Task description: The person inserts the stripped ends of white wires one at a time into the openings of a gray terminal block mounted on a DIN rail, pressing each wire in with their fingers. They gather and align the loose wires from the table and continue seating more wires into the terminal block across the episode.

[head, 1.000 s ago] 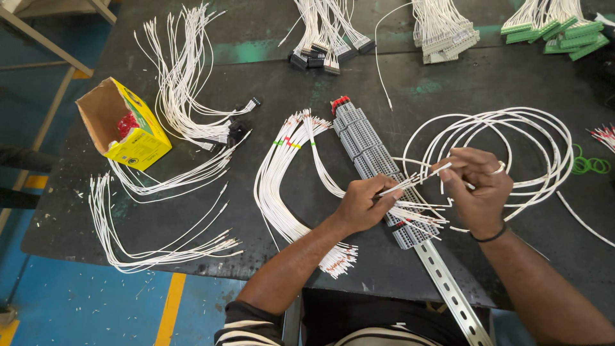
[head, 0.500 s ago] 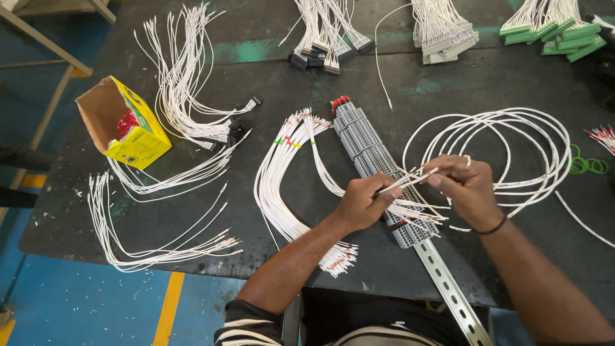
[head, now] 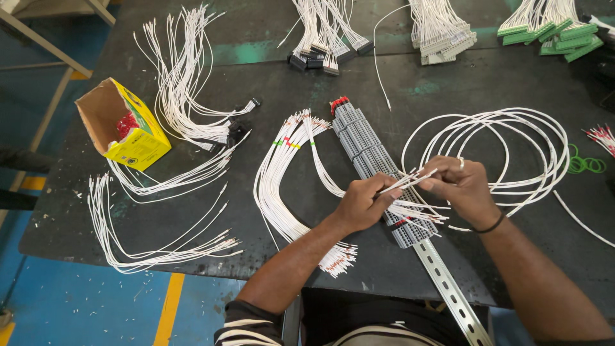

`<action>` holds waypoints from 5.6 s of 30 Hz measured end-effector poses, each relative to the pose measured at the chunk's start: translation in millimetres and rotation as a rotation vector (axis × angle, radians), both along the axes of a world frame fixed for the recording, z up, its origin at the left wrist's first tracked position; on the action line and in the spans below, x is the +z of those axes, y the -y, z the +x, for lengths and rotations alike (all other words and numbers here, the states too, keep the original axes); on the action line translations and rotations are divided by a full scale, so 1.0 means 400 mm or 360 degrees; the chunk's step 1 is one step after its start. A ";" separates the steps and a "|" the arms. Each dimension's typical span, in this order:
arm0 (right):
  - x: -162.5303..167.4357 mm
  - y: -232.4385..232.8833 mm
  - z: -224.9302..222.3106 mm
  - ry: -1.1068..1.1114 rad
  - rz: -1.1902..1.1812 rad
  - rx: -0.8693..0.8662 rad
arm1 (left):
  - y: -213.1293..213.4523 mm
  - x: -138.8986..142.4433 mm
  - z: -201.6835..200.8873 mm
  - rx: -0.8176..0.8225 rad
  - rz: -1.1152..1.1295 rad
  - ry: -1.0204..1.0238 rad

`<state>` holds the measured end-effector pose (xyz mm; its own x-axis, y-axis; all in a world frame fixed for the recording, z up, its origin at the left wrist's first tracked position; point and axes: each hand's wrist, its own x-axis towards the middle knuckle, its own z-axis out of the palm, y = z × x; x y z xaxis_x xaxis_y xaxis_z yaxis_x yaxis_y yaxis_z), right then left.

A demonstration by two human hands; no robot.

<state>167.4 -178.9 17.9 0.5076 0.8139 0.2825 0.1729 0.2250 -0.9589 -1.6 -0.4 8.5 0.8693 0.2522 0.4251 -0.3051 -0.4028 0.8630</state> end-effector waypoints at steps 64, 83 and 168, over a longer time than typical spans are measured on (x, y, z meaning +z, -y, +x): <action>0.005 0.007 -0.024 -0.0710 0.0408 -0.0079 | -0.010 0.003 -0.005 -0.0055 0.0144 0.0020; -0.029 0.001 -0.002 -0.0450 0.0074 0.0224 | -0.009 0.008 -0.005 -0.0053 0.0181 0.0005; 0.023 -0.025 -0.031 0.0520 0.0006 0.0302 | -0.004 -0.004 -0.001 0.0028 -0.0034 0.0029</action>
<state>155.1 -168.9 26.9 0.2308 0.8834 0.4078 0.4242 0.2858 -0.8593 -1.9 1.0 7.0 0.8568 0.2767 0.4351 -0.3137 -0.3900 0.8658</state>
